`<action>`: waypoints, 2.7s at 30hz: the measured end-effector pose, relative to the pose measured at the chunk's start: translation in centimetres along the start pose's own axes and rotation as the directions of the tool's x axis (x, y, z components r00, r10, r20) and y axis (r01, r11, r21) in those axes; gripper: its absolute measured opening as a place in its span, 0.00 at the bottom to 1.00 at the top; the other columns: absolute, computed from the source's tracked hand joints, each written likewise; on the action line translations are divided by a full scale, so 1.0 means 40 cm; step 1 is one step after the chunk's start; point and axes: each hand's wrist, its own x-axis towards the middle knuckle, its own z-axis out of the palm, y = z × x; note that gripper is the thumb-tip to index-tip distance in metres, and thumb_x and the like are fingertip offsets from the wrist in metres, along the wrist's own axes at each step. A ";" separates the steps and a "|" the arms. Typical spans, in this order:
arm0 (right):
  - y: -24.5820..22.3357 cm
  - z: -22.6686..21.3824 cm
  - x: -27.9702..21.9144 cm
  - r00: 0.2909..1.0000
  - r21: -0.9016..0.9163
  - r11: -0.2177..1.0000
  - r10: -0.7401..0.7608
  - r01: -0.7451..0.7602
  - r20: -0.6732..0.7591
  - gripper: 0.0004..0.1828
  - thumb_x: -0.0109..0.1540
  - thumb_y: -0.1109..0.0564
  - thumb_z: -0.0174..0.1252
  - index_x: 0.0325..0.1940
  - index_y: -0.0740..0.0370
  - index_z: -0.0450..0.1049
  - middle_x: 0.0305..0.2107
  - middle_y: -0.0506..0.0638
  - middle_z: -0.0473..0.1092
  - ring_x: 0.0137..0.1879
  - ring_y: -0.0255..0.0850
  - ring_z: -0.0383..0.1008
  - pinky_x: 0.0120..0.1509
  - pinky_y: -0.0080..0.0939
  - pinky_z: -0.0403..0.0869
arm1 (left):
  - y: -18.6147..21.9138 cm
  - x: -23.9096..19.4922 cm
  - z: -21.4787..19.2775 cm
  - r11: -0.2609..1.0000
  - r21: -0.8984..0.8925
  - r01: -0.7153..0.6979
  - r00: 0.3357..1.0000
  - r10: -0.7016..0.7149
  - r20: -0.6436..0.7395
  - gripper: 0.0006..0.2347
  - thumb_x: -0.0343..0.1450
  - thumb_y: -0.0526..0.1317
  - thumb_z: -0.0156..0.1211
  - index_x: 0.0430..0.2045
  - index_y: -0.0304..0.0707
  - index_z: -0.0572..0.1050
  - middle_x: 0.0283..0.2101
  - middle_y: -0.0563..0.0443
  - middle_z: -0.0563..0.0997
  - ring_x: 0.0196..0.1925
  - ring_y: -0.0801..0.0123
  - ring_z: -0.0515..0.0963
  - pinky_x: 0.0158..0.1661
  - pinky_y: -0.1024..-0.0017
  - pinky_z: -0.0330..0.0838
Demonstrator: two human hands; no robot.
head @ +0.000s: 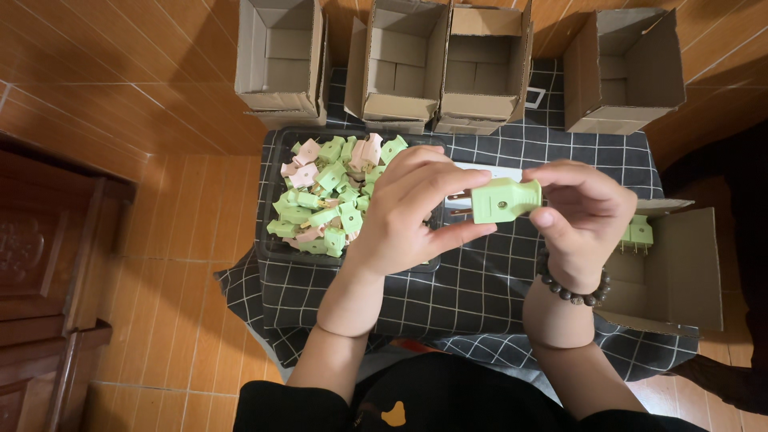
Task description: The person assembles power converters by picking up green plastic components and white socket blocks, aligning them, and snapping them together by hand before placing the assembled units into a cardboard box.
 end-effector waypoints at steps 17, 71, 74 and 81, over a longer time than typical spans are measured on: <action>-0.061 0.050 0.009 0.966 -0.116 0.983 0.163 -0.142 0.202 0.16 0.73 0.54 0.53 0.60 0.66 0.76 0.53 0.58 0.78 0.54 0.44 0.83 0.59 0.34 0.81 | 0.012 -0.008 0.024 0.999 -0.046 0.002 1.000 -0.002 -0.009 0.20 0.73 0.49 0.72 0.55 0.43 0.73 0.50 0.49 0.75 0.51 0.60 0.76 0.54 0.63 0.74; 0.439 -0.102 -0.158 0.879 -0.746 0.630 0.458 -0.215 0.134 0.60 0.47 0.35 0.80 0.76 0.62 0.65 0.67 0.63 0.57 0.72 0.68 0.61 0.76 0.62 0.65 | -0.388 -0.197 0.493 0.879 0.447 0.167 0.652 -0.439 0.619 0.05 0.58 0.33 0.73 0.21 0.36 0.82 0.23 0.40 0.82 0.29 0.42 0.85 0.29 0.51 0.80; 0.445 -0.098 -0.153 0.890 -0.773 0.607 0.436 -0.183 0.131 0.61 0.45 0.38 0.80 0.77 0.61 0.64 0.66 0.64 0.57 0.72 0.69 0.60 0.75 0.65 0.65 | -0.401 -0.203 0.515 0.861 0.502 0.081 0.739 -0.390 0.549 0.04 0.59 0.35 0.74 0.18 0.37 0.82 0.21 0.40 0.82 0.27 0.43 0.85 0.27 0.52 0.80; 0.458 -0.112 -0.151 0.909 -0.738 0.649 0.399 -0.186 0.122 0.57 0.46 0.35 0.81 0.73 0.56 0.67 0.63 0.60 0.59 0.70 0.67 0.62 0.72 0.64 0.66 | -0.439 -0.181 0.501 0.882 0.471 0.025 0.756 -0.325 0.568 0.03 0.59 0.33 0.68 0.16 0.38 0.79 0.19 0.40 0.80 0.24 0.45 0.84 0.25 0.54 0.80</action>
